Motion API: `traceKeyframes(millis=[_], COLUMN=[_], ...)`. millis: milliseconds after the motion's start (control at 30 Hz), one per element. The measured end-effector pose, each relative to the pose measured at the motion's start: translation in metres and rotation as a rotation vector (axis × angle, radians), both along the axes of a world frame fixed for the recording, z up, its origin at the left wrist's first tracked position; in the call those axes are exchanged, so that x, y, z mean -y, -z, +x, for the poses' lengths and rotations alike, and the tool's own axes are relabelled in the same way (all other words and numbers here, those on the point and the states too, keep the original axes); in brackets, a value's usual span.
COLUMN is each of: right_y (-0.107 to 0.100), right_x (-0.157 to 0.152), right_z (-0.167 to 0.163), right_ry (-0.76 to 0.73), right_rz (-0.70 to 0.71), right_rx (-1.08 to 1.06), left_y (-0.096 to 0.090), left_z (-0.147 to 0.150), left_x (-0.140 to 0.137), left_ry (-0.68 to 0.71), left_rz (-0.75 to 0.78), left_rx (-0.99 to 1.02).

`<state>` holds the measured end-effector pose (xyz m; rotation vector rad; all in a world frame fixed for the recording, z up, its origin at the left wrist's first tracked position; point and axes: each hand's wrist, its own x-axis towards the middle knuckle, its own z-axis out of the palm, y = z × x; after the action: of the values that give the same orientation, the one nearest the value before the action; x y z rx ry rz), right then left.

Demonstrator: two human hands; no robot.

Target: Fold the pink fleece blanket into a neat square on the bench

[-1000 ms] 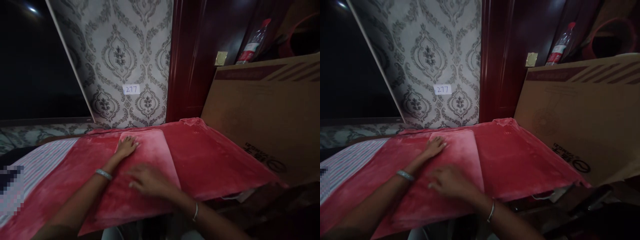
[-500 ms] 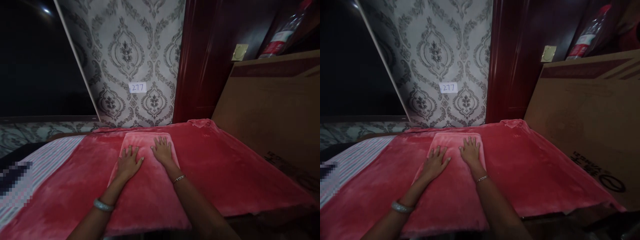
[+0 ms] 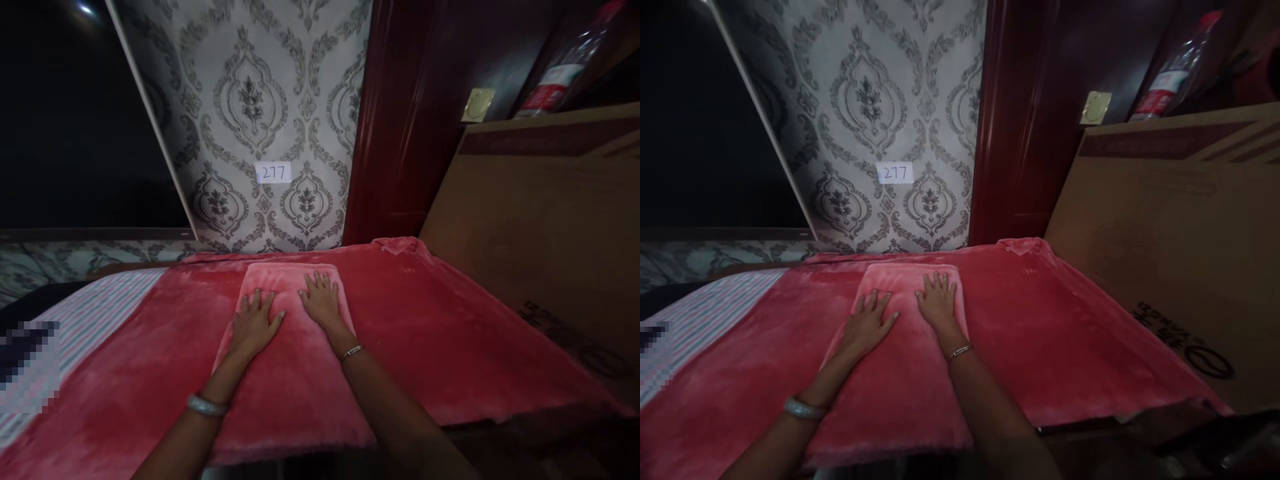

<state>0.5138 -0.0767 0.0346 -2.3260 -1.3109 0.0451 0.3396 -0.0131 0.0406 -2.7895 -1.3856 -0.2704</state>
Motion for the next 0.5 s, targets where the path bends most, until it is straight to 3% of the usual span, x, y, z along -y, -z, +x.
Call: traceKeyframes(millis=[200, 400, 500], right_y=[-0.009, 0.013, 0.026], right_x=[0.018, 0.073, 0.102], right_z=[0.014, 0.030, 0.031], right_ry=[-0.055, 0.096, 0.087], right_rz=[-0.015, 0.315, 0.507], right_rx=[-0.117, -0.520, -0.829], left_y=[-0.004, 0.003, 0.016], left_z=[-0.003, -0.017, -0.037], left_x=[-0.009, -0.054, -0.069], left_ry=[0.036, 0.218, 0.152], left_rz=[-0.006, -0.172, -0.238], left_rx=[0.056, 0.183, 0.429])
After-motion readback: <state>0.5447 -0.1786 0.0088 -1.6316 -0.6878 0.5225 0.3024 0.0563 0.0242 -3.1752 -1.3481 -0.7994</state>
